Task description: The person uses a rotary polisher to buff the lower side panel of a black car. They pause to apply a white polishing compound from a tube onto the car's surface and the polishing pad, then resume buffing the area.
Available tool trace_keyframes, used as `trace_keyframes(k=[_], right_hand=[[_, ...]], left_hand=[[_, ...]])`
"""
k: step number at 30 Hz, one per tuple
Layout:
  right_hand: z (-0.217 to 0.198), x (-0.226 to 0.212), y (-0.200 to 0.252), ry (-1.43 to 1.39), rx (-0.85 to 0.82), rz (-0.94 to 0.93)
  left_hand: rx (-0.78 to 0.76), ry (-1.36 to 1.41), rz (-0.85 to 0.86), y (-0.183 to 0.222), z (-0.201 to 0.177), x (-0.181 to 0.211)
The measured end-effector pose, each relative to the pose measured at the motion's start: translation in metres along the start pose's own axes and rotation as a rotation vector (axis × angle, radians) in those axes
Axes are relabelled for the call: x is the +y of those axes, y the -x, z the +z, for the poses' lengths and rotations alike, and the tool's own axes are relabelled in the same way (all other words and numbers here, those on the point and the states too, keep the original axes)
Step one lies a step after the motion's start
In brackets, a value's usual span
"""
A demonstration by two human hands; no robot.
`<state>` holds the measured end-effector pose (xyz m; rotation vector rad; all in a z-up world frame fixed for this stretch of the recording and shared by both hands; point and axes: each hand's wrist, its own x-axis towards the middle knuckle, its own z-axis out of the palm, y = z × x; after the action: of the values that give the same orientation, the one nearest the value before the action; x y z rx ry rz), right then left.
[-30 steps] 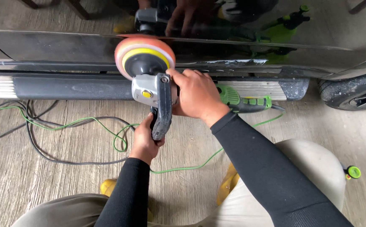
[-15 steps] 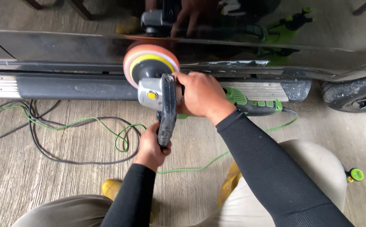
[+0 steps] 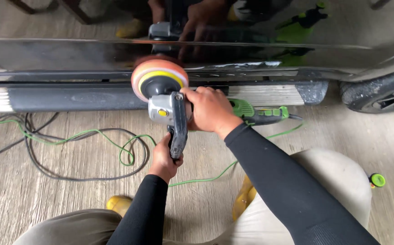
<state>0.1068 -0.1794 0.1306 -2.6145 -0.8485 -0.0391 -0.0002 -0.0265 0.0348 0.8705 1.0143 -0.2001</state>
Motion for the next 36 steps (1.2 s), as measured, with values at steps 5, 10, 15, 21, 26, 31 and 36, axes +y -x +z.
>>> trace_keyframes(k=[5, 10, 15, 21, 26, 31, 36], right_hand=[[-0.005, 0.005, 0.012, -0.017, -0.103, 0.01], [-0.02, 0.015, 0.022, -0.025, -0.151, 0.063], [-0.033, 0.024, 0.029, -0.005, -0.127, 0.042], [-0.029, 0.036, 0.036, 0.033, -0.085, 0.028], [-0.028, 0.036, 0.038, -0.029, -0.072, 0.056], [-0.045, 0.033, 0.053, -0.036, -0.051, 0.07], [-0.041, 0.057, 0.059, -0.029, 0.072, 0.0]], left_hand=[[0.002, -0.019, -0.025, -0.02, 0.001, -0.023], [-0.059, -0.067, -0.09, -0.017, 0.02, -0.032], [-0.043, 0.031, -0.049, -0.007, 0.036, -0.039], [-0.067, -0.042, -0.021, -0.011, 0.041, -0.037], [-0.05, -0.097, -0.059, -0.022, 0.034, -0.051], [-0.054, -0.111, -0.024, -0.02, 0.04, -0.061], [-0.086, -0.058, 0.057, -0.021, 0.059, -0.063]])
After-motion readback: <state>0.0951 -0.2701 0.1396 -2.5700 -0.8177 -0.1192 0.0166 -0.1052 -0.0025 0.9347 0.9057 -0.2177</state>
